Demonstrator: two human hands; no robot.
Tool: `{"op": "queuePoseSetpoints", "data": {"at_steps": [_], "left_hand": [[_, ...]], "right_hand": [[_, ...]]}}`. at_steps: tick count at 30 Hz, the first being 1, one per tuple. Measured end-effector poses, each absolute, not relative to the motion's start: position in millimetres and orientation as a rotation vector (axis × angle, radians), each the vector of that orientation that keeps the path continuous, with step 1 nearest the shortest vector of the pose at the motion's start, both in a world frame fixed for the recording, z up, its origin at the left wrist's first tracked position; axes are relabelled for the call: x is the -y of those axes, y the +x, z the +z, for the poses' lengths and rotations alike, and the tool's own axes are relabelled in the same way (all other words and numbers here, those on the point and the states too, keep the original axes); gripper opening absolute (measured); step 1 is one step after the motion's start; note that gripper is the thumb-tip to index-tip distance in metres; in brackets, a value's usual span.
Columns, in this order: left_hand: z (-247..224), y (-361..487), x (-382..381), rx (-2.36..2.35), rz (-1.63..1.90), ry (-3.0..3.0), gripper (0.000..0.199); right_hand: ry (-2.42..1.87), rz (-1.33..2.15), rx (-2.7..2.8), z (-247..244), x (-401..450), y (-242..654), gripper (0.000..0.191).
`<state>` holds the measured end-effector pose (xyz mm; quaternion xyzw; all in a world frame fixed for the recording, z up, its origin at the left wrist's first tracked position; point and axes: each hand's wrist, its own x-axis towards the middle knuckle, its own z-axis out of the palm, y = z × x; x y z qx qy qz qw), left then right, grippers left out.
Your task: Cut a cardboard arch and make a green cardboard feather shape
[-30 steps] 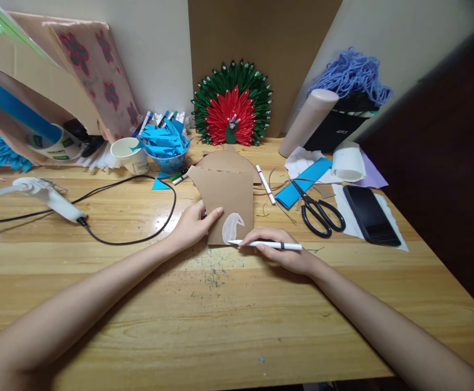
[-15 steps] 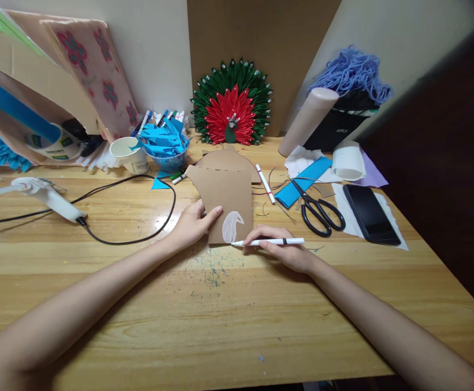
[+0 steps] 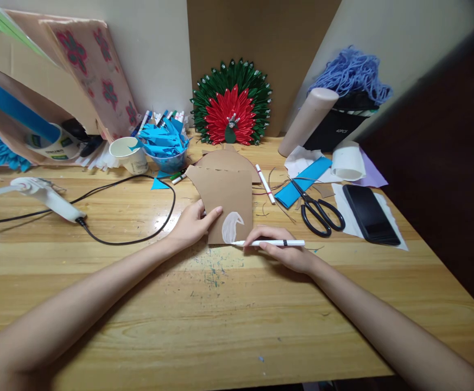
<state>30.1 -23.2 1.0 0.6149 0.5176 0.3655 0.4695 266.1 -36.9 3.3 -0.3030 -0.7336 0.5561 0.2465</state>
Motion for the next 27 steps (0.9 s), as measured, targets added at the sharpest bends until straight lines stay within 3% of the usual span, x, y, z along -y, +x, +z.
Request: {"op": "queuePoseSetpoints", "data": {"at_steps": [27], "left_hand": [[2.8,29.2,23.1,-1.322,0.844,1.532,0.038]], "right_hand": [[-0.88,1.514,1.836,3.7,39.8,262.1,0.022]]}}
